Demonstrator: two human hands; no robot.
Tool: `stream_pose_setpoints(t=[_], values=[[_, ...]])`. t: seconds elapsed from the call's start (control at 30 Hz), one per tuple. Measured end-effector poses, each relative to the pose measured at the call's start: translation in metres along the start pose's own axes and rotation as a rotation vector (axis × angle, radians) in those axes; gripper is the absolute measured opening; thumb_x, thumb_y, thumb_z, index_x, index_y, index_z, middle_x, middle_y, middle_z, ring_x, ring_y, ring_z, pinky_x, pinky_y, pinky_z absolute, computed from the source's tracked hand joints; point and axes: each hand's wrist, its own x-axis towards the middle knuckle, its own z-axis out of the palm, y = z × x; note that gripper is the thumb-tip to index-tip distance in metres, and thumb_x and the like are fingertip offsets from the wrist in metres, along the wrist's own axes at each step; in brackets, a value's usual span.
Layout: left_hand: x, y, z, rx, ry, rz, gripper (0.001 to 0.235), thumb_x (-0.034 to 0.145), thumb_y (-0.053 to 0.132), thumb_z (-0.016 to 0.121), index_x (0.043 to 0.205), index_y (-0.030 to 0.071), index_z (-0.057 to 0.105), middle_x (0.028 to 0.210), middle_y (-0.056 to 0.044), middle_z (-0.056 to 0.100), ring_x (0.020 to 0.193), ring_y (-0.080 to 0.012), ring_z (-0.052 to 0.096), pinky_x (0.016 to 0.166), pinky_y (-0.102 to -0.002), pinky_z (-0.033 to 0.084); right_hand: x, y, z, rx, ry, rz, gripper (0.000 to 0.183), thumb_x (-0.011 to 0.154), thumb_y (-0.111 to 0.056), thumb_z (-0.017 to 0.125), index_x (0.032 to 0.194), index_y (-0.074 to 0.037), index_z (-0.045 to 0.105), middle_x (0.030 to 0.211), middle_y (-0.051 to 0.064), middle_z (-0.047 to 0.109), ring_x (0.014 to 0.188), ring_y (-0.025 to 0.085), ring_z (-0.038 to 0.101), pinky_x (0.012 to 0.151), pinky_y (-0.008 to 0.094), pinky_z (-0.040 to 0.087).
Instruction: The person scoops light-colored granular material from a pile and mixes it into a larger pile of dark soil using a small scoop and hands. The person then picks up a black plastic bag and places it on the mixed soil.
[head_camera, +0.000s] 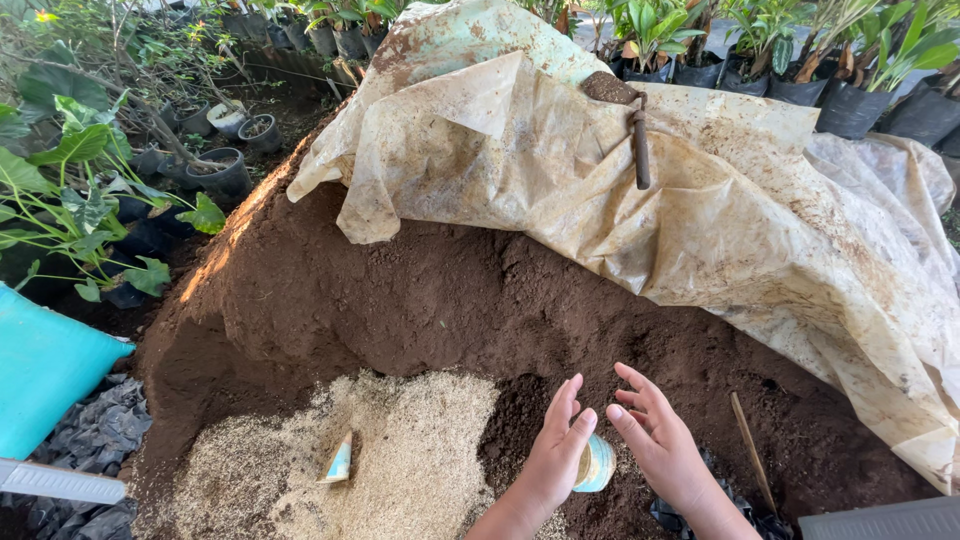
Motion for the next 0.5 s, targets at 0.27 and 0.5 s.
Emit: stream_pose_setpoints(t=[0.27,0.5], values=[[0.005,-0.005,0.008,0.01,0.013,0.058,0.075,0.099,0.052,0.039,0.159,0.011,0.02,0.168,-0.013,0.016,0.154,-0.0285,0.019,0.123,-0.042,0.021,0.0,0.002,-0.008,-0.015,-0.009,-0.031,0.063,0.094,-0.032,0.057,0.152,-0.018,0.038,0.139,0.019,0.057,0.134,0.025,0.053,0.105,0.04,0.047],[0.007,-0.016,0.024,-0.029,0.038,0.059,0.076,0.099,0.052,0.039,0.159,0.01,0.02,0.167,-0.014,0.019,0.152,-0.0291,0.024,0.122,-0.042,0.024,0.0,0.017,-0.021,-0.018,-0.044,-0.104,0.064,0.093,-0.032,0.058,0.151,-0.015,0.038,0.14,0.018,0.058,0.136,0.024,0.051,0.106,0.04,0.045]])
